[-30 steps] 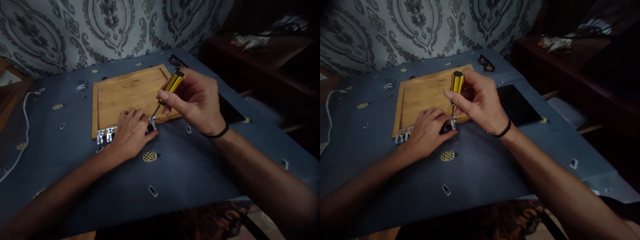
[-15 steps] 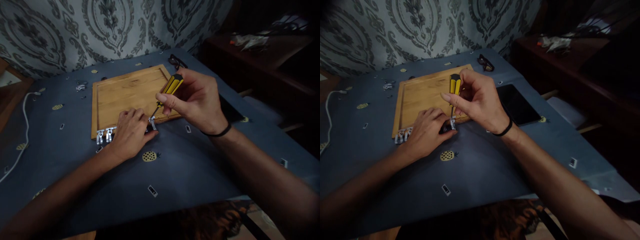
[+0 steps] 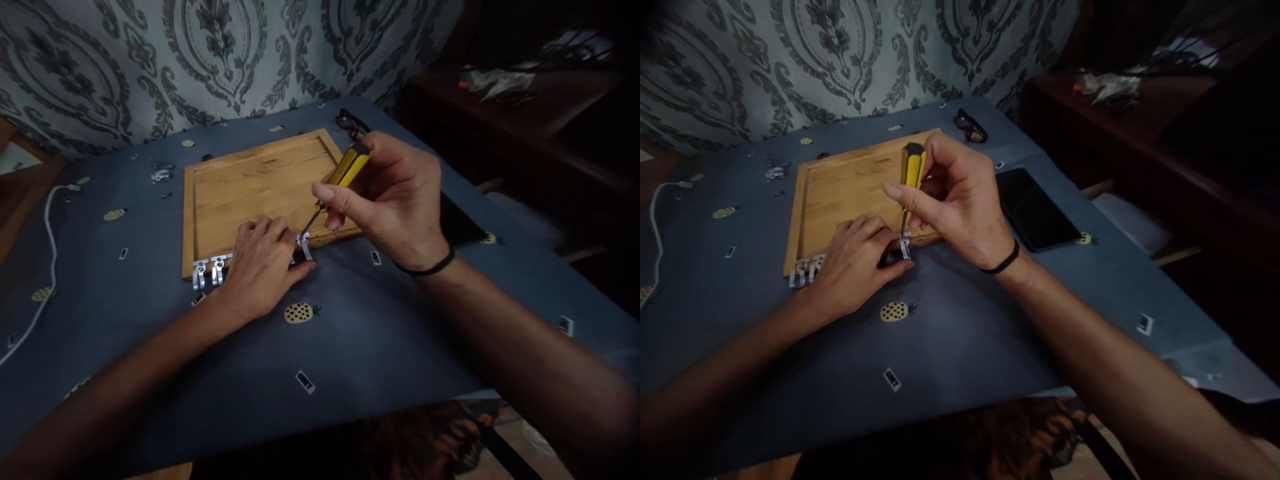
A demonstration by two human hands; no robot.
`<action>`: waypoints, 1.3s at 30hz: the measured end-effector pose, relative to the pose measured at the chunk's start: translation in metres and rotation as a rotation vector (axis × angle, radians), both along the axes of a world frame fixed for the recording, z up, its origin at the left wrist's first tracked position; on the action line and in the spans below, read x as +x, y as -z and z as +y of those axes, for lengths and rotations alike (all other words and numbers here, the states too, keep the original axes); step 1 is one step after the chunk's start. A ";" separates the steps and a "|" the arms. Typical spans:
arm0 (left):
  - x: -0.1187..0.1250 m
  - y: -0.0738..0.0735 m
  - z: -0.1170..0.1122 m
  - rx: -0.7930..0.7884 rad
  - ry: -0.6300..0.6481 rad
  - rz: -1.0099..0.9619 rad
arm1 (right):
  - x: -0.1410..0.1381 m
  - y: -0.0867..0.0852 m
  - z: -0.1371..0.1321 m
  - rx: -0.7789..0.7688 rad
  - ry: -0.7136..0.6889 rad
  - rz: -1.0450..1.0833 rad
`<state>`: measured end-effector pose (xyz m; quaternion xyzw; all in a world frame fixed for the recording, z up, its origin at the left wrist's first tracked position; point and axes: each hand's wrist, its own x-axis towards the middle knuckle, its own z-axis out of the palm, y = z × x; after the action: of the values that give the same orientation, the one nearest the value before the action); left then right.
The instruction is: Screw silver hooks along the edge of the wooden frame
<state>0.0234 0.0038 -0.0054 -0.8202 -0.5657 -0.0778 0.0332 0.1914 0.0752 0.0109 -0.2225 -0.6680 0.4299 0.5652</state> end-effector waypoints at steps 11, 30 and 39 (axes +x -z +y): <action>0.000 0.003 0.000 0.036 0.009 -0.008 | 0.001 -0.004 0.000 0.010 0.033 -0.002; 0.000 0.002 0.000 0.014 0.000 0.003 | 0.008 -0.005 0.004 -0.019 -0.092 -0.173; 0.002 -0.001 0.000 -0.010 -0.010 0.023 | 0.005 -0.001 0.003 0.004 -0.011 -0.180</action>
<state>0.0253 0.0033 -0.0044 -0.8183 -0.5700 -0.0652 0.0359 0.1968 0.0781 0.0120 -0.2557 -0.7181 0.4100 0.5009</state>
